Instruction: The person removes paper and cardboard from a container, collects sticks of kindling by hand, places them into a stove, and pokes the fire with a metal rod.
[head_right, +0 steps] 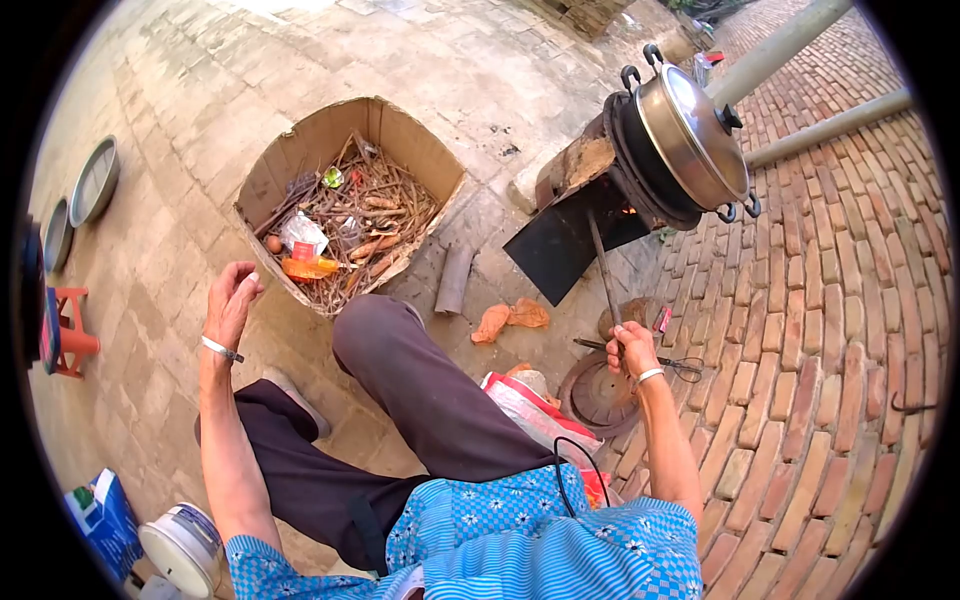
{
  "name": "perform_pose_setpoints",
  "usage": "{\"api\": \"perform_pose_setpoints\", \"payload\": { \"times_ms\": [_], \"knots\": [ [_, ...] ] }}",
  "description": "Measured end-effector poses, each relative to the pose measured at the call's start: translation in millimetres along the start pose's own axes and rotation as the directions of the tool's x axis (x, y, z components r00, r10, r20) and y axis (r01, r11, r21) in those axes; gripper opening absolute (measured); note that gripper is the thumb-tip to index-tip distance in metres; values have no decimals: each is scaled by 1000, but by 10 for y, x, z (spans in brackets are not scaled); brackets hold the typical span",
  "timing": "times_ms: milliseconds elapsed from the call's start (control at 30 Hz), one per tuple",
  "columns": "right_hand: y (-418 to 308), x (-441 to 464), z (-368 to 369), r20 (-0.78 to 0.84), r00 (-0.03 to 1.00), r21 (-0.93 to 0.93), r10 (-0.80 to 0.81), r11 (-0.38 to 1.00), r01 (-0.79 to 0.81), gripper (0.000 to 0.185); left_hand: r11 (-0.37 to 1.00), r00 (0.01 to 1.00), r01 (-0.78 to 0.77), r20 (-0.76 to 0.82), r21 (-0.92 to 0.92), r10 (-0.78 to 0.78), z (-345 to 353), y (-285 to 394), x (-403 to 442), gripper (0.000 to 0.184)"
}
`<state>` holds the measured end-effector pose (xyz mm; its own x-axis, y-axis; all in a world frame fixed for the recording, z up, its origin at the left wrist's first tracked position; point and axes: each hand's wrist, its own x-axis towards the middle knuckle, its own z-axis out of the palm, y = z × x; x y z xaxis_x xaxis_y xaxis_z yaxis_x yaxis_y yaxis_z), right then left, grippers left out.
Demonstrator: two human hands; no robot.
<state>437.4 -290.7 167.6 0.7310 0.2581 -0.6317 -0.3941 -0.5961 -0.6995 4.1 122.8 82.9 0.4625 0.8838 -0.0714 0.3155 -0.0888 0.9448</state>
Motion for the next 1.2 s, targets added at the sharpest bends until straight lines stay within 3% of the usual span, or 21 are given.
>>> {"api": "perform_pose_setpoints", "payload": {
  "times_ms": [200,267,333,400,467,533,600,667,933,1067,1200],
  "knots": [
    [9,-32,21,85,996,-99,0,995,9,10,1000,1000,5,-16,-2,-5,24,45,6,32],
    [40,162,102,76,992,-46,104,994,-101,11,1000,1000,-13,19,4,13,2,19,-16,31],
    [39,414,171,82,992,-47,95,995,-91,12,1000,1000,-3,10,9,3,-21,29,-39,31],
    [37,795,161,134,981,72,141,986,-152,11,1000,1000,8,9,13,-8,-24,17,-57,31],
    [-120,1153,170,31,989,169,141,975,-145,11,1000,1000,24,-16,-7,-24,-27,-19,-45,31],
    [-354,1455,141,-87,996,196,33,981,-16,11,999,999,35,-22,-2,-35,-19,-14,-49,31],
    [-547,1514,74,-71,996,266,62,963,-41,10,999,999,48,-22,12,-48,-41,18,-50,31],
    [-582,1388,-19,-31,993,256,113,961,-102,10,998,1000,28,-1,61,-28,-52,54,-67,32],
    [-156,-888,2,265,960,151,91,979,-135,15,995,1000,0,-15,100,1,-64,-9,-82,32],
    [109,-1298,8,457,815,10,356,914,-405,24,995,1000,-6,-21,99,8,-44,-32,-46,32],
    [268,-1182,334,455,756,73,471,826,-559,5,995,1000,-1,2,100,1,-49,-57,-37,34]
  ]
}}
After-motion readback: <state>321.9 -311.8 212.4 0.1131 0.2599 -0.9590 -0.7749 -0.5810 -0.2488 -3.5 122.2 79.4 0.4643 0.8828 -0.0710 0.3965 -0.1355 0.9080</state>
